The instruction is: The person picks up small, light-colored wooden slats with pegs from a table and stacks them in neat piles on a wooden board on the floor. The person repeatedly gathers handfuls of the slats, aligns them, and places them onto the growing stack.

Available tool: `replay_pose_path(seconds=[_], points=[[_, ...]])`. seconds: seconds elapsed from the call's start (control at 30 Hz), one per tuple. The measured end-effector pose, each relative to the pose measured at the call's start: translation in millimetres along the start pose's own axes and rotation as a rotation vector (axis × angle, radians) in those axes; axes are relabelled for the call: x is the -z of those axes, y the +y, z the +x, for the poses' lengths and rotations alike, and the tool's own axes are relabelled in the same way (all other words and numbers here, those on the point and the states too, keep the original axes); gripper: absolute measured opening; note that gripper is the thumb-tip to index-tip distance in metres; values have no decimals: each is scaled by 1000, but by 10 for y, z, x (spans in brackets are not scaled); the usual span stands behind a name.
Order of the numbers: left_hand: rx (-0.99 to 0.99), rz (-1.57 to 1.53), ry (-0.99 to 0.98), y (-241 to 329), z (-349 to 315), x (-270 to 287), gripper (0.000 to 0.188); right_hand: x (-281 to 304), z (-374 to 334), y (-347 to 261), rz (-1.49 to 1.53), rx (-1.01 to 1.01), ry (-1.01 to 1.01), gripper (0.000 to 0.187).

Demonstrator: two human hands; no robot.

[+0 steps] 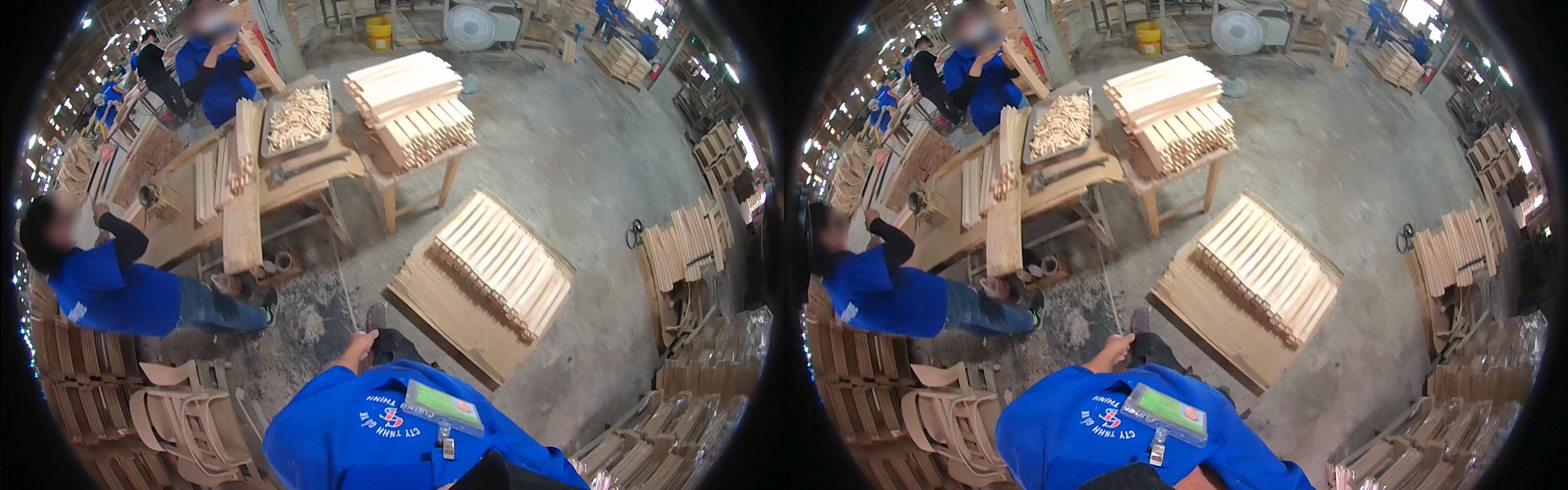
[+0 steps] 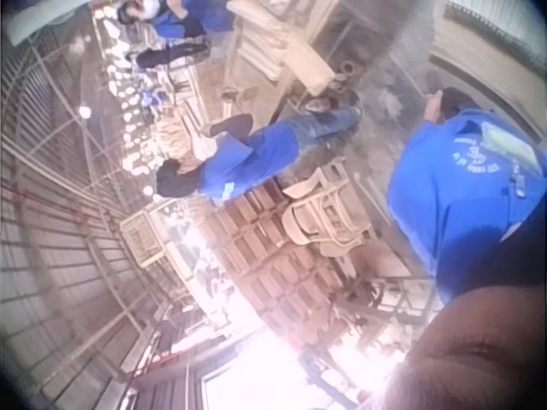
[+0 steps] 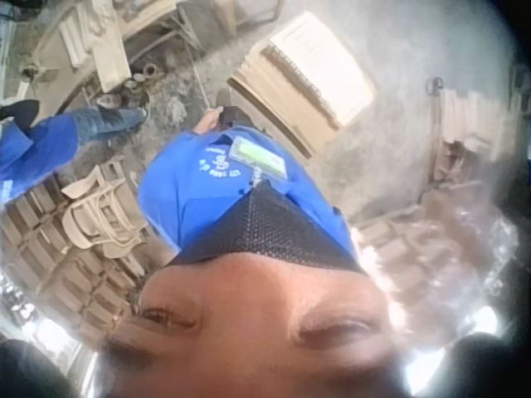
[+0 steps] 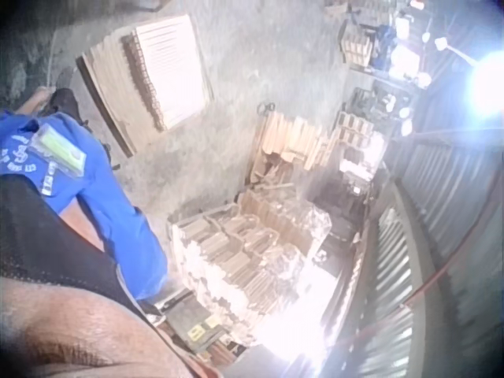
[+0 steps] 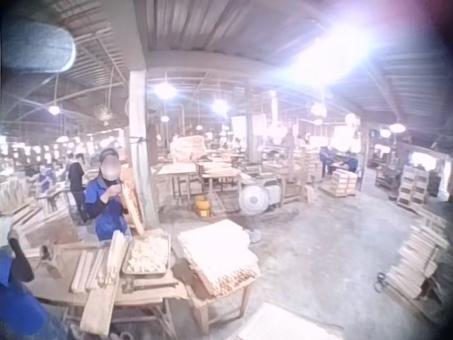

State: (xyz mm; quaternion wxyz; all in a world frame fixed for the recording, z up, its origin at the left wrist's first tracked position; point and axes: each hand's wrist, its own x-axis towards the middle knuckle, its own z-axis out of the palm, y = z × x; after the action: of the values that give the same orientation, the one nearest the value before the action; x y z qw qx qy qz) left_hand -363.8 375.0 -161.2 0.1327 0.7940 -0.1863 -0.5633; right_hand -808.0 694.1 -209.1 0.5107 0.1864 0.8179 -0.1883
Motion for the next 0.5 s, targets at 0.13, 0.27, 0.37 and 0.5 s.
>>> replay_pose_path(seconds=[0.13,0.27,0.37,0.5], points=[[-50,-11,-149,740,539,683,43,-1493,-372,-377,-347,322,-108,54],[-166,-384,-186,1531,834,1208,39,-2596,-863,-1338,-483,781,-58,52],[-254,-426,-210,2006,1046,1376,54,-2949,-1251,-2059,-324,1073,-209,53],[-185,-455,-212,2431,1228,1322,86,-3096,-1521,-2642,-57,731,-320,39]])
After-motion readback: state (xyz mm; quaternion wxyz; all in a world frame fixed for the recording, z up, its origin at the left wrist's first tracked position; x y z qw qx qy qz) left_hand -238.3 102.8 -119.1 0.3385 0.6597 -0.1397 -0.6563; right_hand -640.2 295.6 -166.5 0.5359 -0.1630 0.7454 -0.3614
